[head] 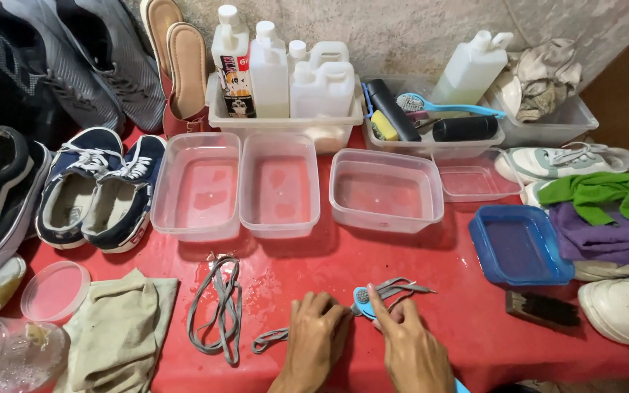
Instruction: The person scrubs a pair of gray shoelaces on a red table using a blue toothbrush and soapy water. They repeatedly dip the brush into a container of water, scrub the laces, and rinse them while other shoes and cleaning supplies sit nearby.
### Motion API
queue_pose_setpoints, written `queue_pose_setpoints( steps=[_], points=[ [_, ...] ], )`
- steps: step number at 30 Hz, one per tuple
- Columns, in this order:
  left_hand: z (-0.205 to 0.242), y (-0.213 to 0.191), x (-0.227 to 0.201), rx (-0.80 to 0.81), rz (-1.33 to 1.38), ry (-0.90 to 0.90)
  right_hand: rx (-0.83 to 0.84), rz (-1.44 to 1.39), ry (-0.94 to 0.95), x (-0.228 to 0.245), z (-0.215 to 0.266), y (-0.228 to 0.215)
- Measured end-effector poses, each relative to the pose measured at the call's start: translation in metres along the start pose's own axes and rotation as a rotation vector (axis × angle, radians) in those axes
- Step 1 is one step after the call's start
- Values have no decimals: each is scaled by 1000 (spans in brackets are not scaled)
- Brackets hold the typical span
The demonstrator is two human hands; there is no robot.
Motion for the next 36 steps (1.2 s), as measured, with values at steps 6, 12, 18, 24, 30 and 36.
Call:
queue_pose_setpoints(
  steps=[6,12,18,24,30,36],
  points=[
    [2,-1,3,35,0,-35,-172,114,86,-39,-24,-43],
    [6,4,8,64,-47,-64,40,61,-5,5,-1,-9],
    [8,3,10,54,-33,-76,-92,131,1,-8,-9,-38],
    [11,0,10,50,-37,-77,-16,173,35,-31,-28,-40],
    [9,-3,6,65,-46,-87,30,306,-292,17,7,4],
    [10,-1,8,67,-40,-106,-93,352,-81,-25,-17,-30]
  ],
)
Point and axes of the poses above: each hand's wrist, its own z-axis away from the middle knuckle, its own y-axis out of the palm, x = y × z, the point moved 9 cm from there along -z, towards the middle knuckle, and after that the axes turned 5 degrees about -y, right-handed, at the moved point
